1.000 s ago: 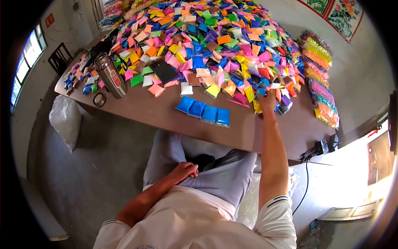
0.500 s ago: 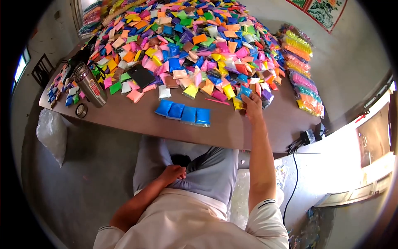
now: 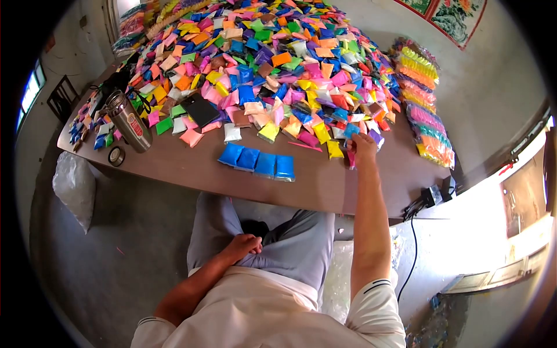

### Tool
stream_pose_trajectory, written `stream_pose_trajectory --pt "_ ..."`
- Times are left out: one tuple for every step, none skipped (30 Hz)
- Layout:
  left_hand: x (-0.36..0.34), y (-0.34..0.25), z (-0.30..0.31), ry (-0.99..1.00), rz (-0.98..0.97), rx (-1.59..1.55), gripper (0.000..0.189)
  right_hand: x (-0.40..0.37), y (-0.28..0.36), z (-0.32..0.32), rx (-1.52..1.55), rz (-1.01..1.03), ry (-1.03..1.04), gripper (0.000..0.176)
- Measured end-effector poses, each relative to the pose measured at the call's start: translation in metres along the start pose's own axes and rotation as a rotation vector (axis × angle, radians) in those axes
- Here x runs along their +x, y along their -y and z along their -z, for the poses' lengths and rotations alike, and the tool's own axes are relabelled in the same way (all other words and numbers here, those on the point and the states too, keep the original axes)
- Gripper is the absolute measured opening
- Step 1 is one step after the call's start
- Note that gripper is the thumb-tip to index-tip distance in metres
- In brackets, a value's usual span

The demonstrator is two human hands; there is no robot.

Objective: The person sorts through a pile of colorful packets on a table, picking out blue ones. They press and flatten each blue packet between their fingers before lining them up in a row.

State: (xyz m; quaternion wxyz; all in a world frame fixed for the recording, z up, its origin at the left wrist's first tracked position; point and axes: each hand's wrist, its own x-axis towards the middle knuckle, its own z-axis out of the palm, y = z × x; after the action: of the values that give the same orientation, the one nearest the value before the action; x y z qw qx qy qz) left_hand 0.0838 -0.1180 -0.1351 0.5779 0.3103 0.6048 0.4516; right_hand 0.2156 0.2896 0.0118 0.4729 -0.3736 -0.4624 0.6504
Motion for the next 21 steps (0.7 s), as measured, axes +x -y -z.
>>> stream_pose_trajectory --pt "-0.001 0.000 0.000 0.002 -0.007 -0.005 0.037 0.000 -0.006 -0.001 -0.037 0.000 -0.004 0.006" --pt "-0.003 0.000 0.000 0.004 -0.014 -0.009 0.038 0.000 -0.011 -0.002 -0.074 0.000 -0.008 0.007" --pt "-0.003 0.000 0.000 0.003 -0.014 -0.009 0.038 -0.001 -0.013 -0.006 -0.074 0.000 -0.007 0.007" --pt "-0.003 0.001 0.000 0.006 -0.019 -0.005 0.038 -0.002 -0.014 -0.010 -0.136 -0.011 -0.019 0.007" --pt "-0.002 0.001 0.000 0.010 -0.026 -0.001 0.038 -0.003 -0.015 -0.014 -0.197 -0.021 -0.030 0.006" --pt "-0.002 0.001 0.000 0.009 -0.027 0.000 0.038 -0.003 -0.017 -0.018 -0.196 -0.020 -0.029 0.006" --pt "-0.001 0.002 0.001 0.011 -0.018 -0.001 0.038 -0.002 -0.018 -0.023 -0.256 0.002 -0.024 0.007" --pt "-0.001 0.003 0.001 0.013 -0.008 -0.002 0.038 -0.001 -0.019 -0.027 -0.317 0.025 -0.019 0.008" --pt "0.000 0.003 0.001 0.011 -0.008 -0.003 0.038 0.000 -0.017 -0.029 -0.317 0.024 -0.017 0.008" --pt "0.000 0.004 0.001 0.018 -0.010 -0.016 0.037 0.001 -0.015 -0.030 -0.558 0.103 -0.034 0.009" --pt "0.000 0.005 0.001 0.024 -0.012 -0.029 0.036 0.002 -0.013 -0.032 -0.800 0.182 -0.051 0.011" --pt "0.000 0.005 0.001 0.022 -0.013 -0.032 0.036 0.004 -0.012 -0.033 -0.801 0.183 -0.048 0.011" --pt "-0.001 0.005 0.002 0.022 -0.019 -0.039 0.036 0.005 -0.012 -0.035 -1.013 0.330 -0.126 0.013" --pt "-0.001 0.005 0.002 0.021 -0.024 -0.046 0.035 0.006 -0.012 -0.037 -1.222 0.481 -0.207 0.015" --pt "-0.002 0.005 0.001 0.019 -0.026 -0.048 0.035 0.004 -0.010 -0.039 -1.223 0.483 -0.203 0.015" --pt "-0.003 0.004 0.000 -0.004 -0.049 -0.062 0.036 0.002 -0.009 -0.041 -1.212 0.470 -0.227 0.016" --pt "-0.003 0.004 0.000 -0.027 -0.073 -0.076 0.036 0.000 -0.007 -0.042 -1.201 0.458 -0.250 0.018" --pt "-0.004 0.003 0.000 -0.029 -0.074 -0.078 0.036 0.003 -0.011 -0.040 -1.205 0.506 -0.255 0.017" --pt "-0.005 0.002 0.000 -0.027 -0.074 -0.075 0.036 0.007 -0.013 -0.035 -1.207 0.507 -0.253 0.017" --pt "-0.005 0.002 0.000 -0.025 -0.074 -0.072 0.036 0.010 -0.014 -0.029 -1.081 0.325 -0.160 0.017" --pt "-0.005 0.003 0.001 -0.026 -0.075 -0.075 0.036 0.010 -0.013 -0.027 -0.951 0.145 -0.069 0.017"
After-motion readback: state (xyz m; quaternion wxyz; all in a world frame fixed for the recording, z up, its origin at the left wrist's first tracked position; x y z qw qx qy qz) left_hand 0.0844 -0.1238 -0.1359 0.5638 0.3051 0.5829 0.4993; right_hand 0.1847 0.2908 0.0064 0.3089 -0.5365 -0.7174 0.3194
